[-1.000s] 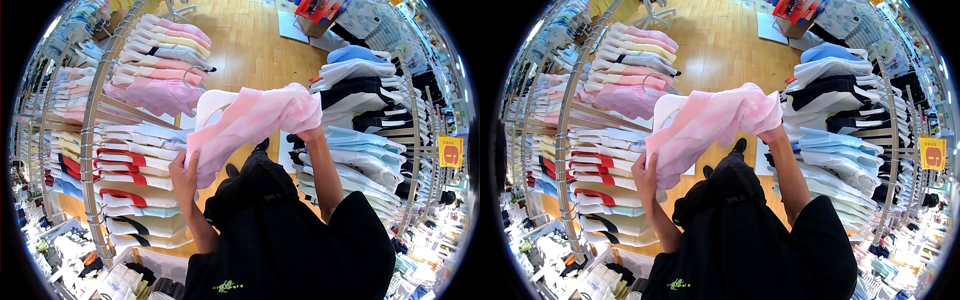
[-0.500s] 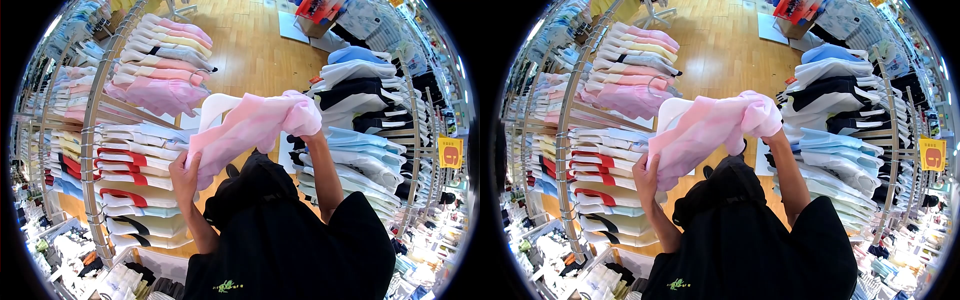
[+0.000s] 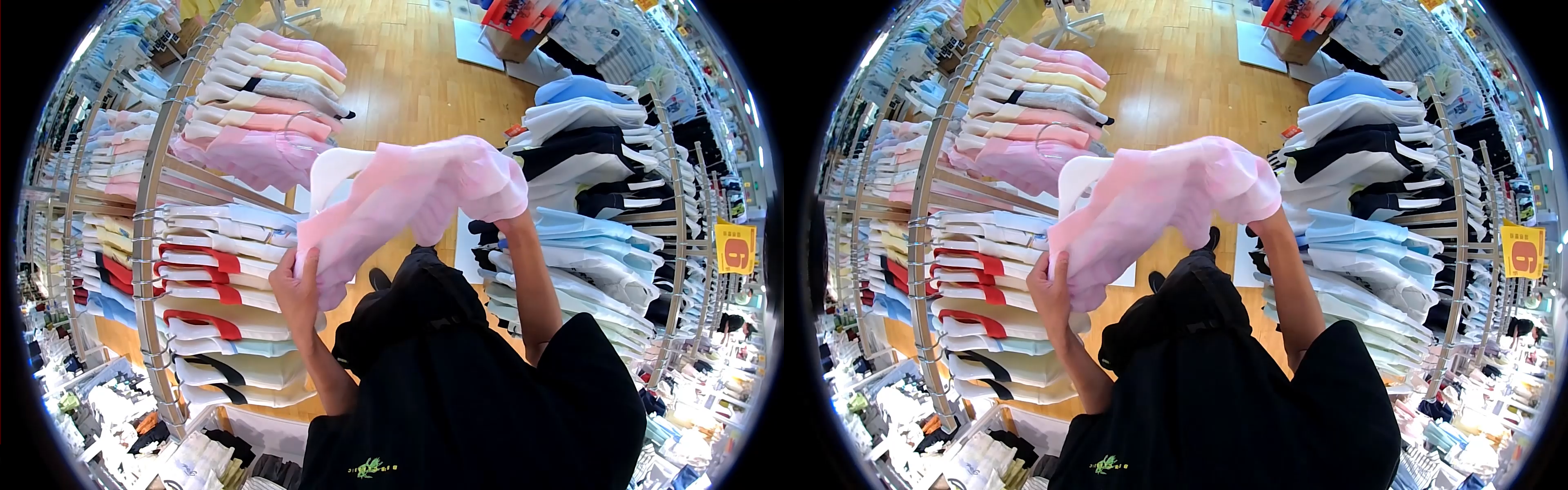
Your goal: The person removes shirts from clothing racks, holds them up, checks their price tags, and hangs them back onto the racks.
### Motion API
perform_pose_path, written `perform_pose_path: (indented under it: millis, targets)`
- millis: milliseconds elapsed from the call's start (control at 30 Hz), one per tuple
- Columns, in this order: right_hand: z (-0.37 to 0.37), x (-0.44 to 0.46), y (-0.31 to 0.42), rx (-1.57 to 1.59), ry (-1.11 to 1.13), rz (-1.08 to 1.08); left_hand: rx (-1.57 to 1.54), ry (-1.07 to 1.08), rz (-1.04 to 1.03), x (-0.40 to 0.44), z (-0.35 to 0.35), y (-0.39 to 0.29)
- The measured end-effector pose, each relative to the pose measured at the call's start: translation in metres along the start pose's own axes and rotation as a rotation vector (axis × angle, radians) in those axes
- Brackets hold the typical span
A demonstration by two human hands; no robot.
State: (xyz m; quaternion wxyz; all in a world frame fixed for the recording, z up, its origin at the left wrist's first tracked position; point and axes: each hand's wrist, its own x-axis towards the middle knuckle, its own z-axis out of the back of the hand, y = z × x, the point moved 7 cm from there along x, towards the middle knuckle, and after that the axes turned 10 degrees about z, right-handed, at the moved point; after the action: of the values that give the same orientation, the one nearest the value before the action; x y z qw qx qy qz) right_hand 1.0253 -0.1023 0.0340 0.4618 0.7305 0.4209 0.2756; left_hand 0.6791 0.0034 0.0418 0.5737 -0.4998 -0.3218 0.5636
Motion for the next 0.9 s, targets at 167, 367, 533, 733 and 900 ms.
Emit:
perform_pose_path:
  millis: [167, 367, 533, 733, 900]
  targets:
    - [0.052, -0.004, -0.032, 0.289, -0.07, -0.073, -0.017, -0.053, 0.009, 0.002, 0.008, 0.006]
    - [0.042, -0.001, -0.015, 0.57, -0.063, -0.051, -0.074, -0.092, 0.035, 0.004, 0.009, 0.008]
    - [0.045, 0.001, -0.008, 0.201, -0.148, 0.047, -0.018, -0.073, 0.045, 0.006, 0.013, 0.013]
    - [0.061, 0.004, -0.016, 0.015, -0.293, 0.058, -0.085, -0.052, 0.061, 0.004, 0.009, 0.009]
    - [0.086, 0.004, -0.015, -0.273, -0.44, 0.148, -0.06, -0.076, 0.031, 0.003, 0.011, 0.008]
